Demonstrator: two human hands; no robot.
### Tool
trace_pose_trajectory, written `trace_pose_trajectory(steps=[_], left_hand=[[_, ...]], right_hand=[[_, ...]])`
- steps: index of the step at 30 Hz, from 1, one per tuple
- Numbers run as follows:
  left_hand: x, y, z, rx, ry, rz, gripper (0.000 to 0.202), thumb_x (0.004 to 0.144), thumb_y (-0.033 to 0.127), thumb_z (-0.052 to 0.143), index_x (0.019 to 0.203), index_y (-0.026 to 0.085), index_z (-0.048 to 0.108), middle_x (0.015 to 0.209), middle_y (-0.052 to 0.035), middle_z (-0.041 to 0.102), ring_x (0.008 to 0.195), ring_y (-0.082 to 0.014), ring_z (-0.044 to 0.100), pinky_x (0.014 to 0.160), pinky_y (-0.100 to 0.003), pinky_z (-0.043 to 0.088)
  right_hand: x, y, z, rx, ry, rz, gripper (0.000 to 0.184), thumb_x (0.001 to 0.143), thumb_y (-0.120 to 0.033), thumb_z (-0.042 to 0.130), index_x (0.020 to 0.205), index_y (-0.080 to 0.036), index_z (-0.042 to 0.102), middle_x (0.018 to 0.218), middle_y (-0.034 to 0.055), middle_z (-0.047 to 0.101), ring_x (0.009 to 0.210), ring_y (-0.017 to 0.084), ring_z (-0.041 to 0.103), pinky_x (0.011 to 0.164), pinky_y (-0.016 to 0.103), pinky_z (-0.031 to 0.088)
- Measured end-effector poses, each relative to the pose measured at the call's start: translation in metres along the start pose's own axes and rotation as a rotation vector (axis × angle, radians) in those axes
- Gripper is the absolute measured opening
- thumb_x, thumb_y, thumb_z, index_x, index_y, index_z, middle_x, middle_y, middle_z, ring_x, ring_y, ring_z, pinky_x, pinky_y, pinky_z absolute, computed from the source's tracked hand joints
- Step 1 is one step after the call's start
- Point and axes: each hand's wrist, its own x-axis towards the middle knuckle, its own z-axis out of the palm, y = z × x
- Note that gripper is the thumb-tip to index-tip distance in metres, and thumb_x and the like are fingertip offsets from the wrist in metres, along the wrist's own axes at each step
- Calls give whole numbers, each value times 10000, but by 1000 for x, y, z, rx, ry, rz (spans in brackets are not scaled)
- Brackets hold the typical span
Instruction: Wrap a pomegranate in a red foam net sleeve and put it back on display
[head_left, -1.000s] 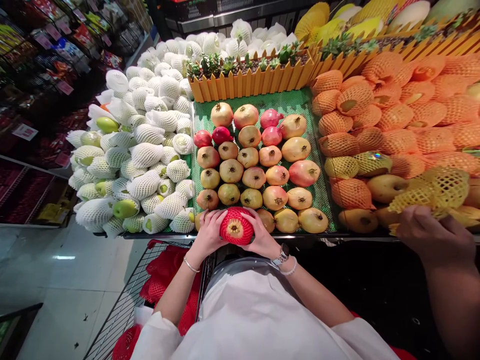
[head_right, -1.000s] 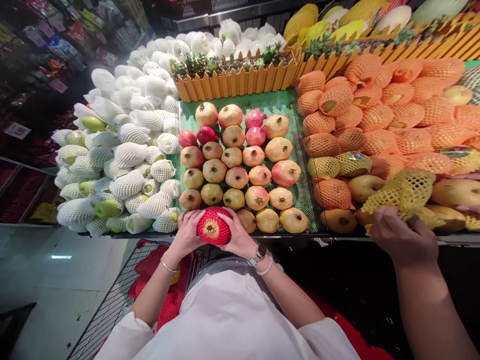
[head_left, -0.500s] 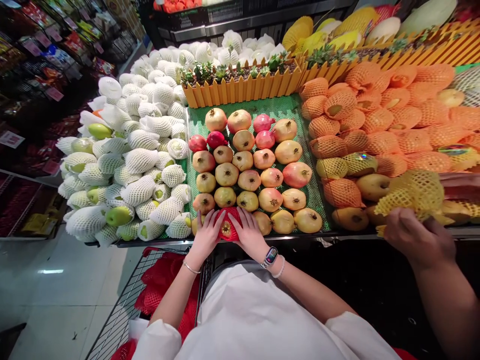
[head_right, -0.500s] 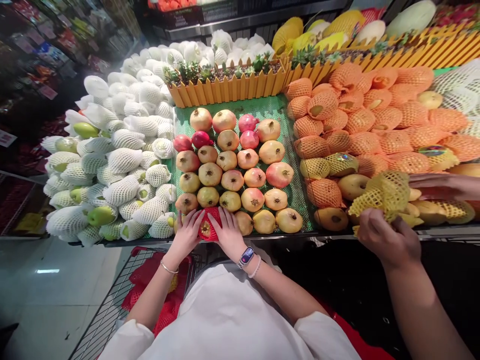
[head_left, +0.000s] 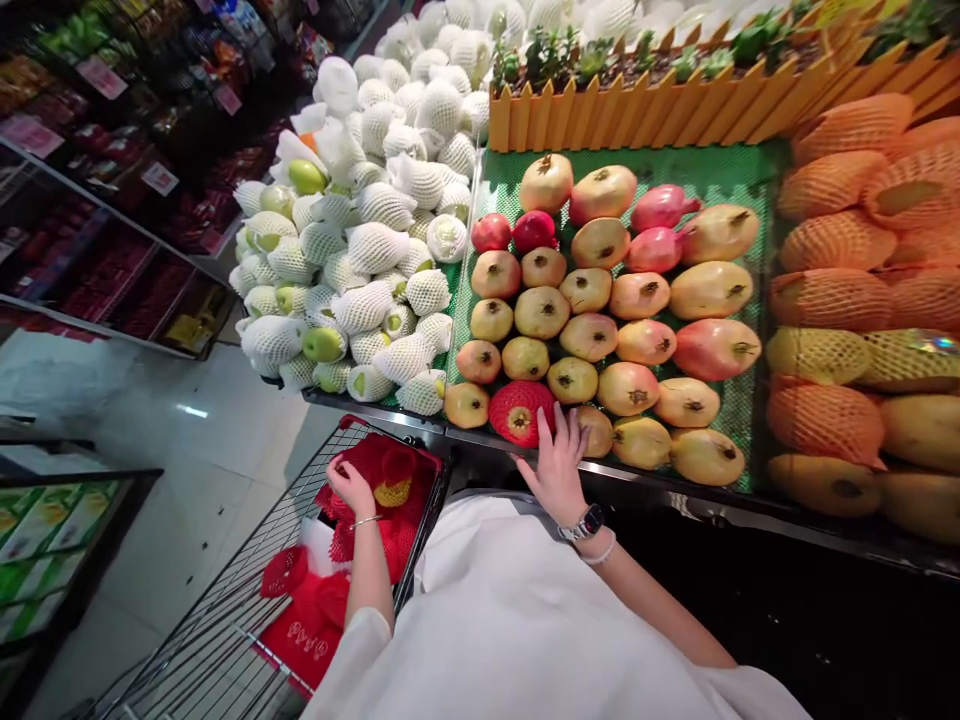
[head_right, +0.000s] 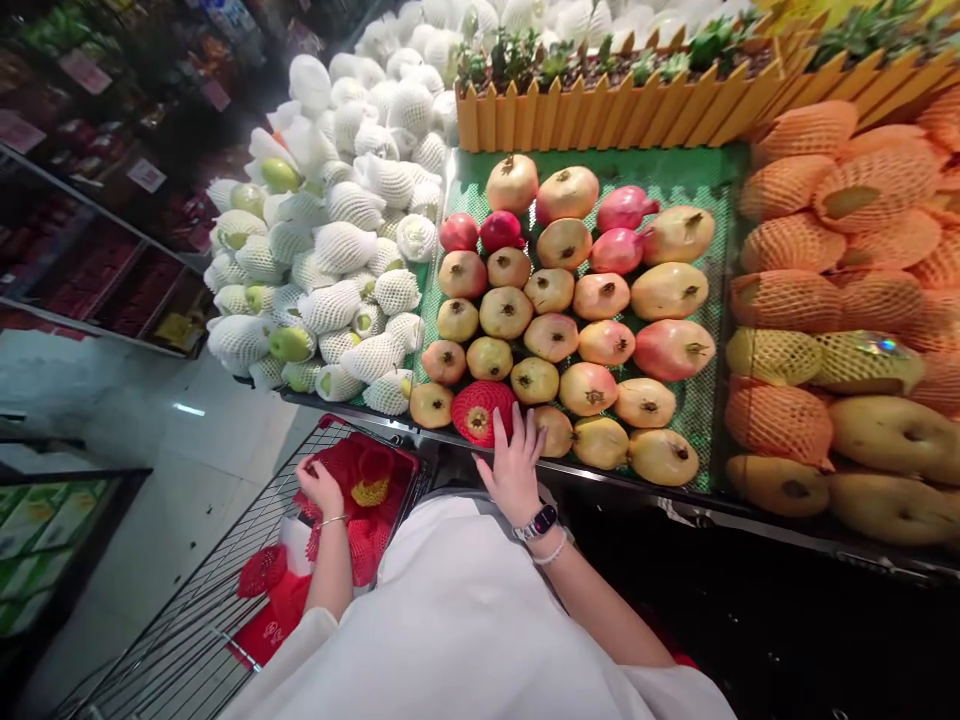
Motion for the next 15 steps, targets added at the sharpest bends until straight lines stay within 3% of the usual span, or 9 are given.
trace_pose_trajectory(steps=[3,4,6,8,10,12,15], left_hand=[[-28,-58,15,268,-382,-35,449,805,181,525,1178,-68,557,1153,-230,513,1108,-282,444,1018,-455,324],[-37,-66,22,331,-499,-21,468,812,216,545,1222,-8,574,1269,-210,463,1185,-308,400,1028,-470,309],[-50,-66,34,449,-613,17,412,832,235,547,1205,73,615,1469,-126,277,1352,-310,230,1114,-469,187],[-53,-54,42,542,-625,-14,399,883,259,491,1226,88,600,1465,-108,292,1341,-300,259,1077,-489,200],[-46,-37,43,599,-588,-52,386,916,280,430,1184,72,613,1265,-133,502,1175,-291,424,987,-505,249],[-32,-19,35,594,-507,-7,360,918,310,407,1079,111,659,1066,-98,586,1058,-269,471,937,-465,268],[-6,7,11,495,-314,75,374,888,335,407,931,78,674,1003,-111,602,981,-269,498,906,-466,274]], right_hand=[[-5,-8,0,148,61,-3,681,892,-339,521,1468,-156,208,1489,158,183,1414,345,96,1113,589,148],[-5,-10,0,192,87,-19,631,893,-305,520,1446,-170,251,1479,150,209,1411,340,115,1109,588,168],[-5,-14,-2,275,136,-56,539,877,-230,534,1381,-187,349,1451,133,266,1395,330,170,1091,579,224],[-5,-17,-4,360,161,-89,471,862,-169,540,1318,-192,424,1414,112,328,1378,311,219,1077,562,271],[-6,-18,-7,441,163,-124,423,854,-120,527,1267,-199,478,1367,92,385,1357,286,267,1073,566,284],[-7,-16,-10,527,166,-167,404,847,-79,505,1232,-202,510,1315,83,425,1322,256,325,1067,556,310],[-11,-8,-15,637,175,-176,418,831,-20,468,1202,-202,529,1253,77,464,1258,203,395,1076,472,353]])
